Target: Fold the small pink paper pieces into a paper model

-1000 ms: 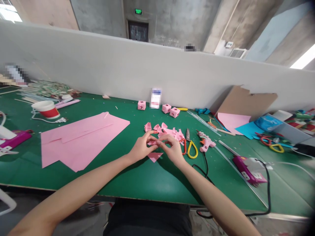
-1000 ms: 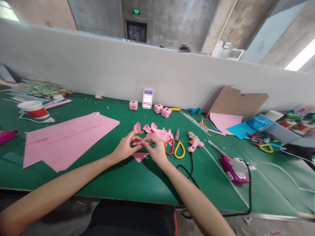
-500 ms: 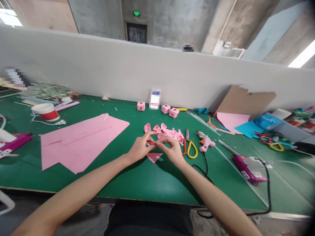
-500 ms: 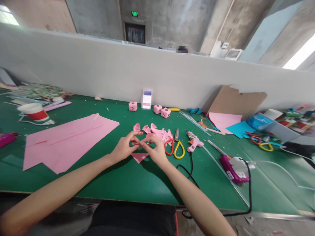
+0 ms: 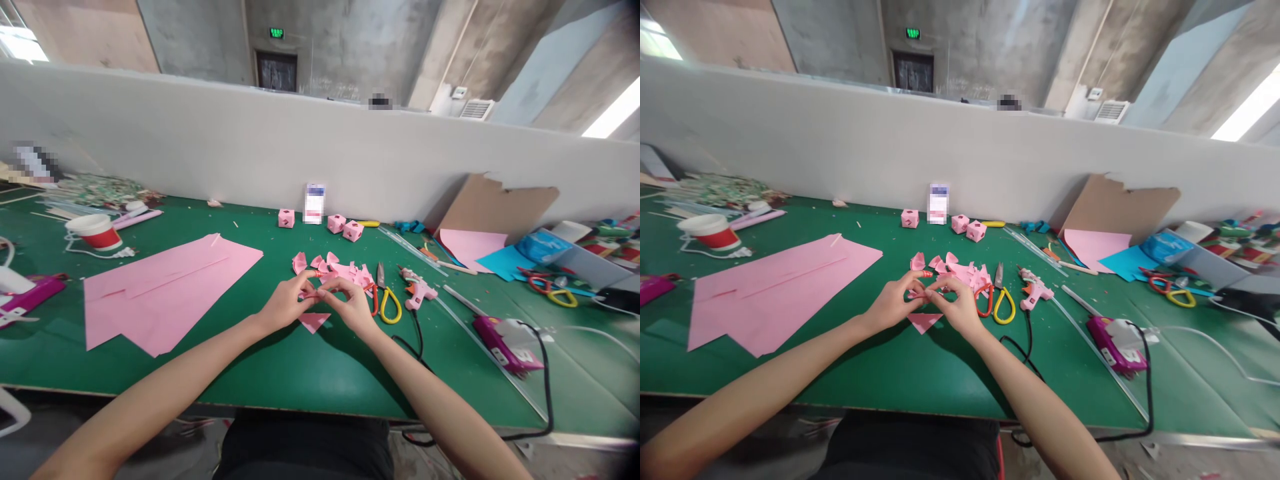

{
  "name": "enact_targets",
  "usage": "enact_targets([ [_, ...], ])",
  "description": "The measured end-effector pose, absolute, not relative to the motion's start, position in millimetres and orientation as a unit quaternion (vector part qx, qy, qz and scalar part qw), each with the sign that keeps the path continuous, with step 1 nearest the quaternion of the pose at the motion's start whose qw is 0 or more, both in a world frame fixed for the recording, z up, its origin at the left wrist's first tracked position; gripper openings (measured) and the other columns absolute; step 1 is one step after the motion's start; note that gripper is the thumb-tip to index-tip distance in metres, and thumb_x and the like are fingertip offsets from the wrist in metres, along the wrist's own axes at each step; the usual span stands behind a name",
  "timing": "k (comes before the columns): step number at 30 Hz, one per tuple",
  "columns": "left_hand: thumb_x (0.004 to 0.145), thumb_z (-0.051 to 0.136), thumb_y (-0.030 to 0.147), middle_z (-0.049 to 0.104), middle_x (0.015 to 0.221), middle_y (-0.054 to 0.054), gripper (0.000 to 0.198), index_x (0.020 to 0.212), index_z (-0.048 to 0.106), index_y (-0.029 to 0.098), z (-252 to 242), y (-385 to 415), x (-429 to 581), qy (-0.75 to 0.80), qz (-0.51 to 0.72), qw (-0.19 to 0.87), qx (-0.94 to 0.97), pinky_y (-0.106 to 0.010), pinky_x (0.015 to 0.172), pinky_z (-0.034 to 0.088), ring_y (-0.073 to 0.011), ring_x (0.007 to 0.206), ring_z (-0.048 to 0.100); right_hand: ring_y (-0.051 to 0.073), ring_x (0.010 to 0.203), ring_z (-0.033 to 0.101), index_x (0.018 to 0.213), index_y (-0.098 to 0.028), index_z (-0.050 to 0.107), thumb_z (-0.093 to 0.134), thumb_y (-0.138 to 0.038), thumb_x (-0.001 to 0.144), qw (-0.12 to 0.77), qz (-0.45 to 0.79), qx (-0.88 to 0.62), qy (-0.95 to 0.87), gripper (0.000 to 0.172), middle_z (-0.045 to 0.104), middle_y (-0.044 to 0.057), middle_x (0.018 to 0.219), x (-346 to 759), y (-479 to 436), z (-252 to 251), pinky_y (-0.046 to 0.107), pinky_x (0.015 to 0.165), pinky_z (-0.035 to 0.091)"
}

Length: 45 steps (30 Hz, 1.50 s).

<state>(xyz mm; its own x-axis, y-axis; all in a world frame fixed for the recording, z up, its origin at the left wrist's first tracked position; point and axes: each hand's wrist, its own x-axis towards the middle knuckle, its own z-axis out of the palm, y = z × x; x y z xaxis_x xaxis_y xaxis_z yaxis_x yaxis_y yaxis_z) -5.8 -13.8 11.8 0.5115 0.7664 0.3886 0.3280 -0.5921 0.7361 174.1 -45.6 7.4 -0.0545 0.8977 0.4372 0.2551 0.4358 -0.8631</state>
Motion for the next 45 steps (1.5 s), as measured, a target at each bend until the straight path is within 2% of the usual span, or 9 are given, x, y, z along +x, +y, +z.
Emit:
enact_targets([
  [8,0.085,0.064,0.032,0.072,0.088,-0.001,0.043,0.124,0.049,0.024,10.4,-14.0,-5.9,0.343,0.342,0.305,0.82,-0.031,0.079,0.05,-0.0199,0.085,0.069,0.021,0.083,0.065,0.082,-0.022,0.072,0.07,-0.039,0.081,0.524,0.302,-0.451,-0.656,0.017,0.072,0.004,0.084,174.9,-44.3,5.0,0.036,0.078,0.05],
  [14,0.086,0.063,0.033,0.071,0.086,-0.001,0.037,0.12,0.052,0.023,13.0,-15.5,-4.9,0.341,0.358,0.303,0.815,-0.029,0.077,0.05,-0.0185,0.082,0.069,0.021,0.084,0.066,0.082,-0.021,0.072,0.071,-0.04,0.08,0.524,0.31,-0.448,-0.655,0.019,0.073,0.005,0.084,175.8,-42.8,6.8,0.035,0.078,0.05],
  [18,0.083,0.066,0.037,0.07,0.079,0.001,0.041,0.118,0.05,0.022,14.8,-15.3,-4.0,0.354,0.402,0.314,0.784,-0.027,0.075,0.049,-0.0168,0.077,0.068,0.022,0.094,0.065,0.094,-0.022,0.071,0.073,-0.041,0.078,0.508,0.296,-0.462,-0.664,0.025,0.072,0.006,0.099,179.3,-41.0,7.7,0.034,0.08,0.048],
  [20,0.082,0.068,0.038,0.07,0.078,0.001,0.046,0.119,0.048,0.021,15.6,-14.5,-4.6,0.363,0.42,0.327,0.765,-0.027,0.077,0.049,-0.0162,0.077,0.067,0.021,0.092,0.065,0.099,-0.021,0.069,0.074,-0.043,0.076,0.49,0.3,-0.481,-0.663,0.032,0.071,0.007,0.103,181.2,-39.7,6.9,0.032,0.073,0.048],
  [25,0.08,0.069,0.035,0.067,0.077,0.002,0.052,0.123,0.045,0.019,15.2,-11.1,-7.1,0.382,0.431,0.352,0.738,-0.026,0.075,0.047,-0.0143,0.074,0.063,0.017,0.071,0.061,0.087,-0.017,0.07,0.068,-0.05,0.079,0.46,0.312,-0.502,-0.662,0.034,0.069,0.004,0.081,181.7,-37.9,3.2,0.029,0.061,0.046],
  [32,0.078,0.07,0.038,0.061,0.069,0.004,0.061,0.129,0.042,0.018,13.9,-9.2,-7.3,0.36,0.429,0.438,0.704,-0.025,0.066,0.046,-0.0138,0.067,0.06,0.017,0.071,0.06,0.083,-0.017,0.068,0.068,-0.051,0.077,0.482,0.329,-0.485,-0.651,0.034,0.066,0.004,0.081,180.0,-38.2,3.2,0.029,0.062,0.048],
  [36,0.073,0.075,0.04,0.06,0.067,0.005,0.065,0.124,0.042,0.018,15.5,-9.1,-4.5,0.363,0.424,0.508,0.656,-0.024,0.061,0.045,-0.0139,0.063,0.061,0.016,0.067,0.057,0.077,-0.018,0.064,0.068,-0.052,0.077,0.494,0.332,-0.477,-0.646,0.034,0.063,0.003,0.076,179.5,-38.5,5.5,0.028,0.061,0.048],
  [40,0.07,0.078,0.039,0.064,0.07,0.003,0.072,0.126,0.04,0.018,17.0,-9.7,-2.2,0.355,0.416,0.573,0.61,-0.026,0.065,0.048,-0.0154,0.068,0.064,0.015,0.066,0.055,0.075,-0.018,0.063,0.067,-0.05,0.077,0.495,0.334,-0.477,-0.645,0.033,0.062,0.002,0.075,178.8,-39.4,7.0,0.028,0.061,0.047],
  [45,0.071,0.078,0.039,0.068,0.08,-0.002,0.076,0.131,0.036,0.018,15.1,-9.4,-2.2,0.341,0.419,0.578,0.612,-0.029,0.072,0.05,-0.0167,0.075,0.067,0.014,0.064,0.053,0.074,-0.018,0.061,0.067,-0.048,0.078,0.491,0.335,-0.481,-0.645,0.032,0.06,0.001,0.072,179.3,-39.2,5.6,0.028,0.06,0.045],
])
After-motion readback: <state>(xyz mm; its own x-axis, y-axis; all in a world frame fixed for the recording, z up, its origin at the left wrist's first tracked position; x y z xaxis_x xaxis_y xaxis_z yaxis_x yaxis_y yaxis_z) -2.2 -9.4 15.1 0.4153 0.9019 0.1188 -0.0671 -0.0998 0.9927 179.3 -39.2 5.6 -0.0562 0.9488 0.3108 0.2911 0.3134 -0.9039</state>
